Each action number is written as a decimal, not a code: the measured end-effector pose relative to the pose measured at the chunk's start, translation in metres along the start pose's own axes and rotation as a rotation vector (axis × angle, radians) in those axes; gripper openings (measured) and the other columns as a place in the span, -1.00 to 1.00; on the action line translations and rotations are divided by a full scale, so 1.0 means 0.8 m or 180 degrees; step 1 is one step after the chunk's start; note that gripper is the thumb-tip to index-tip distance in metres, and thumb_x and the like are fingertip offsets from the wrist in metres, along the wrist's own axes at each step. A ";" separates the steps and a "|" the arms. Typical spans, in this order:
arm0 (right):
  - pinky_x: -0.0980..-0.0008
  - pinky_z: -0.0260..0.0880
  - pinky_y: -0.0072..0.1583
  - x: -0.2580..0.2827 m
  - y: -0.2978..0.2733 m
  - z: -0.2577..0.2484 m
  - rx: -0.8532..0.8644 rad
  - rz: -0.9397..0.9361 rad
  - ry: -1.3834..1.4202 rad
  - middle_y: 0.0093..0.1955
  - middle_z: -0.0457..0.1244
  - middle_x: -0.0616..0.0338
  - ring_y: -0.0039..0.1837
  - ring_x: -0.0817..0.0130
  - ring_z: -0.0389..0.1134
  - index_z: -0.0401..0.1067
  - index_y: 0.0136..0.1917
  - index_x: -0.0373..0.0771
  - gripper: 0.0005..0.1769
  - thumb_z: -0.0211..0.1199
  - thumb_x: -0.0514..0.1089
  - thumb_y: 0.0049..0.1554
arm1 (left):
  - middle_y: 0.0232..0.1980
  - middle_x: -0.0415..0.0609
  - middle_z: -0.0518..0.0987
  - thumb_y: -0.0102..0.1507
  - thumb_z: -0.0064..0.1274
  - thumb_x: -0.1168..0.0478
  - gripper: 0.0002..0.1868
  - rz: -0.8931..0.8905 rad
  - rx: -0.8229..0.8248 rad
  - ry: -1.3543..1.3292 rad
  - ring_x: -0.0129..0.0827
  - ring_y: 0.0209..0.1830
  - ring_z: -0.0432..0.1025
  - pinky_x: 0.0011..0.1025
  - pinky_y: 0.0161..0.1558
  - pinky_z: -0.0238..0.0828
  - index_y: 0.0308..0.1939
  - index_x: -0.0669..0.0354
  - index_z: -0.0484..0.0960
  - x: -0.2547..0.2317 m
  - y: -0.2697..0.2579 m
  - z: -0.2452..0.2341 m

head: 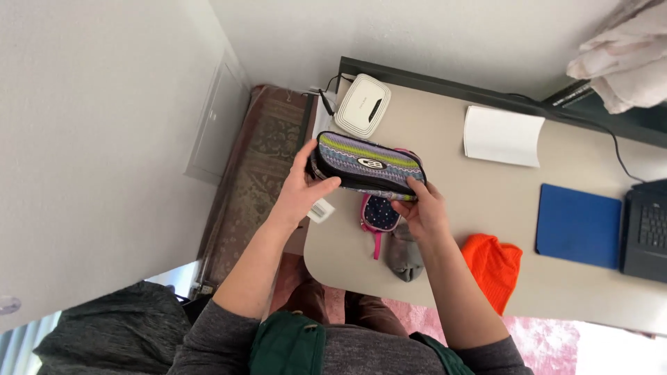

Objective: The person cleans a desk surface using an orange cloth and a gray cloth, wiping around a laptop, mousepad, and other items. They plug in a laptop charger, move a mousepad and papers, wipe the desk, and then organize two pencil cases, a remote, and a small box on the desk.

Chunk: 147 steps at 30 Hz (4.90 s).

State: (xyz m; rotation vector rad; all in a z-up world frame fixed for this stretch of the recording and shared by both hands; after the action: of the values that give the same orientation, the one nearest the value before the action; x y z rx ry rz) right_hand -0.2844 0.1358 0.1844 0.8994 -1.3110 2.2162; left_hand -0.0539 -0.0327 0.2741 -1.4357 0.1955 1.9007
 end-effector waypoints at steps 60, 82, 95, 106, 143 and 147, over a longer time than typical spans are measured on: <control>0.32 0.48 -0.05 0.074 -0.023 0.051 0.1558 -0.3002 -0.6407 -0.24 0.41 0.38 -0.08 0.31 0.50 0.49 0.10 0.10 -0.80 0.20 0.12 0.27 | 0.58 0.20 0.17 -0.06 0.27 0.57 0.04 -0.0849 -0.0428 -0.0060 0.01 0.45 0.13 -0.20 0.05 0.43 0.51 0.00 0.34 0.080 -0.035 0.003; 0.42 0.36 -0.08 0.115 -0.032 -0.053 0.0878 -0.3377 -0.7083 0.00 0.42 0.33 0.05 0.39 0.43 0.58 0.25 0.01 -0.79 0.25 0.02 0.42 | 0.21 0.31 0.45 -0.13 0.14 0.65 -0.45 -0.0356 -0.0395 0.4714 0.15 0.26 0.32 -0.05 -0.29 0.56 -0.09 0.22 0.67 0.417 -0.014 -0.238; 0.49 0.35 -0.10 0.094 -0.033 -0.047 0.0974 -0.3281 -0.7043 -0.03 0.41 0.37 0.04 0.47 0.44 0.57 0.21 0.00 -0.79 0.29 0.02 0.34 | -0.07 0.21 0.39 0.01 0.15 0.65 -0.62 -0.0222 0.1234 0.5627 -0.06 -0.17 0.31 -0.32 -0.54 0.52 -0.12 0.39 0.59 0.504 0.038 -0.216; 0.38 0.40 -0.05 0.077 -0.043 -0.027 0.1178 -0.2785 -0.6650 0.03 0.43 0.48 0.14 0.44 0.44 0.54 0.14 0.14 -0.78 0.21 0.05 0.23 | -0.15 -0.03 0.53 0.31 0.11 0.19 -0.86 0.1988 -0.1173 0.3496 -0.15 -0.24 0.46 -0.19 -0.34 0.43 -0.10 0.12 0.57 0.201 0.016 -0.069; 0.42 0.40 0.14 0.059 0.012 0.017 0.1422 -0.5212 -0.6127 -0.02 0.37 0.45 0.11 0.40 0.37 0.55 0.06 0.16 -0.78 0.32 -0.08 0.12 | -0.39 0.10 0.65 0.44 -0.16 0.02 -0.70 0.0096 -0.0212 0.4049 -0.03 -0.36 0.61 -0.15 -0.36 0.50 -0.17 0.14 0.53 0.144 0.034 0.011; 0.31 0.35 0.19 0.009 0.025 -0.037 0.1429 -0.4522 -0.6569 0.13 0.32 0.38 0.20 0.32 0.32 0.46 0.22 0.14 -0.30 0.51 -0.07 -0.22 | -0.20 0.17 0.69 0.40 -0.13 0.04 -0.70 -0.0500 -0.0119 0.3769 0.00 -0.14 0.62 -0.15 -0.20 0.54 -0.06 0.18 0.57 0.134 0.002 0.021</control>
State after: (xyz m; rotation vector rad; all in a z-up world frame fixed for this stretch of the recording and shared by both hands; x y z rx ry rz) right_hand -0.3116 0.1525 0.1667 3.0067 0.0262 -0.1414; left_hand -0.0793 0.0237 0.1851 -2.3460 0.5642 0.7260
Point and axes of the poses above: each hand's wrist, its own y-axis towards the middle knuckle, its own z-axis out of the palm, x = y × z, the point moved 2 cm from there along y, towards the middle knuckle
